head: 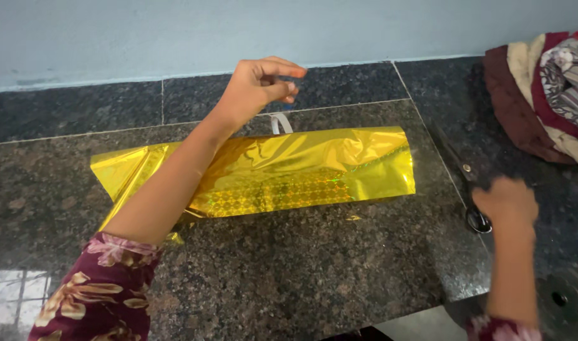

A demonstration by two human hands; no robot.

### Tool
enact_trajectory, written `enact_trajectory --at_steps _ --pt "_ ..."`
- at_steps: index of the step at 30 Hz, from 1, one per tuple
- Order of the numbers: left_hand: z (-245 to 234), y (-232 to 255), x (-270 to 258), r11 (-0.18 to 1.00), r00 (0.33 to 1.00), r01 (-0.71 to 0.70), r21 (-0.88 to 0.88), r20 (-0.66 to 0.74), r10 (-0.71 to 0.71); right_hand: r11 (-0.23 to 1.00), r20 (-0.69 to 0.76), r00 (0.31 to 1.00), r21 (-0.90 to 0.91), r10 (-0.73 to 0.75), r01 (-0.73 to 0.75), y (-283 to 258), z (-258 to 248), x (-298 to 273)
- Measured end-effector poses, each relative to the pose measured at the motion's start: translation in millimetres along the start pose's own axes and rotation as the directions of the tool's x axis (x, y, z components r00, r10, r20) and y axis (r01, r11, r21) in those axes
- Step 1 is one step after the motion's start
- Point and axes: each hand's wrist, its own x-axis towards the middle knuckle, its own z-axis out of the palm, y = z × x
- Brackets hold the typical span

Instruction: The person wraps a rectangular object in gold foil paper on a tiled floor. They cut and apply clear tape, fold the paper edges, and smooth the surface to secure the wrap.

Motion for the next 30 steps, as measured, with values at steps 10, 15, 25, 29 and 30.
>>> enact_trajectory --at_steps 10,15,25,29,30 --pt "-2 -5 -1 0.989 0.993 -0.114 -0.097 -0.008 0.114 0.987 -0.048 0.990 0.084 -0.135 0.139 61 73 -6" --pt "-5 -4 -2 0.978 0.986 -0.165 -0.130 0.014 0.168 0.924 -0.027 0.969 0.295 -0.246 0.243 75 66 7" --pt "-8 -5 0 0.971 0.975 -0.218 -0.093 0.015 0.220 0.328 0.132 0.977 0.942 -0.169 -0.070 -2 -25 -45" --pt "-6 -7 -3 0.975 0.979 -0.200 -0.096 0.010 0.202 0.148 0.013 0.918 0.988 -0.397 0.050 -23 -59 -56" --pt "-6 -7 -2 0.976 0.979 -0.200 -0.090 0.013 0.202 0.171 -0.026 0.882 0.978 -0.471 0.120 -30 -68 -59"
